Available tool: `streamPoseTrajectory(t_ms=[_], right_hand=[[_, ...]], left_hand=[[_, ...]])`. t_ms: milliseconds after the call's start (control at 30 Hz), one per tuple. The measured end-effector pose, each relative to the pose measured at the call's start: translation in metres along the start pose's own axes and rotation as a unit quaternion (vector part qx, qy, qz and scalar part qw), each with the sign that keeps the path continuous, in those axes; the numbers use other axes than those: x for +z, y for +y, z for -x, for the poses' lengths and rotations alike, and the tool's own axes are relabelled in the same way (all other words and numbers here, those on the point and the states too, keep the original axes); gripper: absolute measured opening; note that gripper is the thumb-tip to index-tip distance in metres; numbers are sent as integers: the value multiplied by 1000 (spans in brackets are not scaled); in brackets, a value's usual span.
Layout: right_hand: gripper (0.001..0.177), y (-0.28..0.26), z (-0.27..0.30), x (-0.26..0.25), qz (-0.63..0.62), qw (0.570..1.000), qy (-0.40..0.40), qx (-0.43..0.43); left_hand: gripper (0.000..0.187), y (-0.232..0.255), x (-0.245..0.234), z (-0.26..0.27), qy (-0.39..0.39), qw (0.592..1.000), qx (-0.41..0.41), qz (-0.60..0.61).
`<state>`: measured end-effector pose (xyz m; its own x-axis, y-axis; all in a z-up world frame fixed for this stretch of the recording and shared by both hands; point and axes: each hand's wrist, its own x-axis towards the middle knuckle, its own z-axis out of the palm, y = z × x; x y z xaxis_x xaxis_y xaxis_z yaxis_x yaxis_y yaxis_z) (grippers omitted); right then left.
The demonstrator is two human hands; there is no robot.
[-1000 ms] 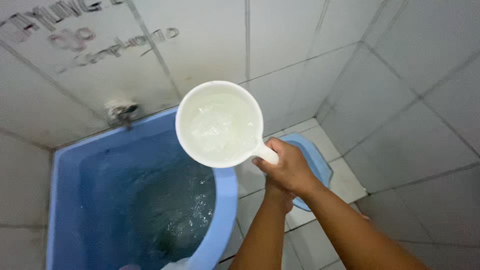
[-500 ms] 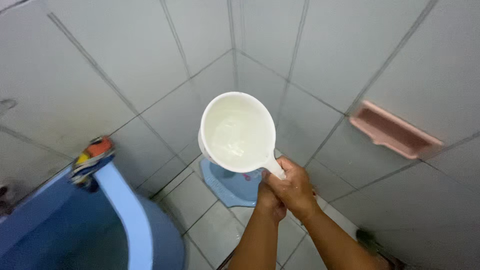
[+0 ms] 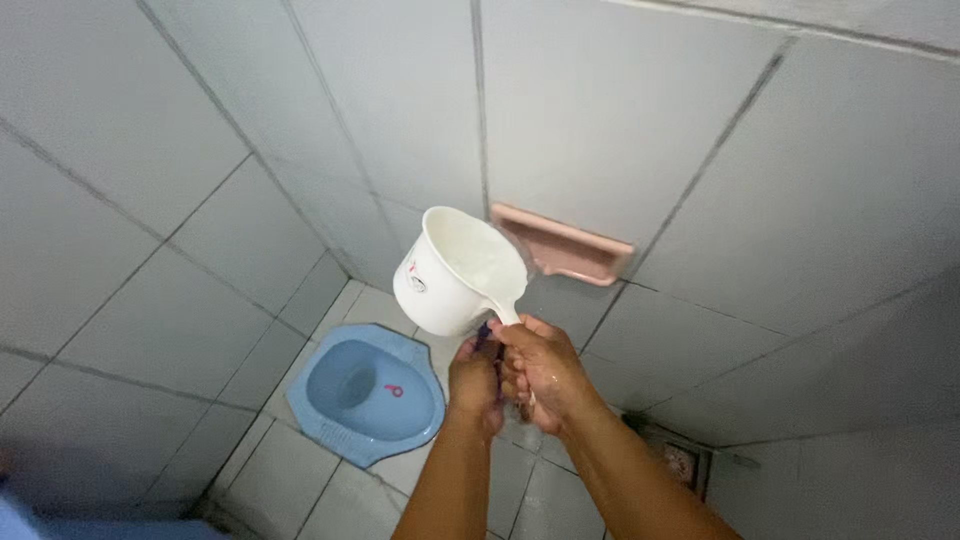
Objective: The person organizes bathroom items in a tiled room. They move a toothbrush and toothpaste from a white bowl into a blue wall-mounted basket, then rinse the bowl in a blue tub. They wash a purple bar of soap and a purple cloth, placing them in a wall niche. Finally, they rinse a yellow toothbrush and place it in the basket.
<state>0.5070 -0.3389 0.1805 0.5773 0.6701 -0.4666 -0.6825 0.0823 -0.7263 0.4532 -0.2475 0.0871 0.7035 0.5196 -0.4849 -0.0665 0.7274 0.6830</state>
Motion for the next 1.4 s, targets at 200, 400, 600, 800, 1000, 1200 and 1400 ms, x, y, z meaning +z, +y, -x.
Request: streamPoseTrajectory(t_ms=[200,400,600,800,1000,1200,1400], right_hand=[[20,-30,17,-42,-157,987,-12,34],[28,-46,47,-64,-204,976,-48,58],[37,-28,36,-82,-57,990,-69,-112],[66,-23,7,-87,75,965,26,-250],[69,-18,-17,-103,42,961,44,-271],[72,-17,-29,-109,-46,969,36,-242],[62,-9,-32,-107,-17,979,18,-202]], left_hand=[[18,-6,30,-17,54,993,-32,-98],[20,-16,47,-14,49,990,-48,-123],[19,-19,76,7,14,991,-39,-131],[13,-17,93,18,-5,991,-1,-135],[15,-9,92,24,28,988,7,-149],[16,1,76,35,59,982,-7,-180],[20,11,59,45,61,980,-14,-190]])
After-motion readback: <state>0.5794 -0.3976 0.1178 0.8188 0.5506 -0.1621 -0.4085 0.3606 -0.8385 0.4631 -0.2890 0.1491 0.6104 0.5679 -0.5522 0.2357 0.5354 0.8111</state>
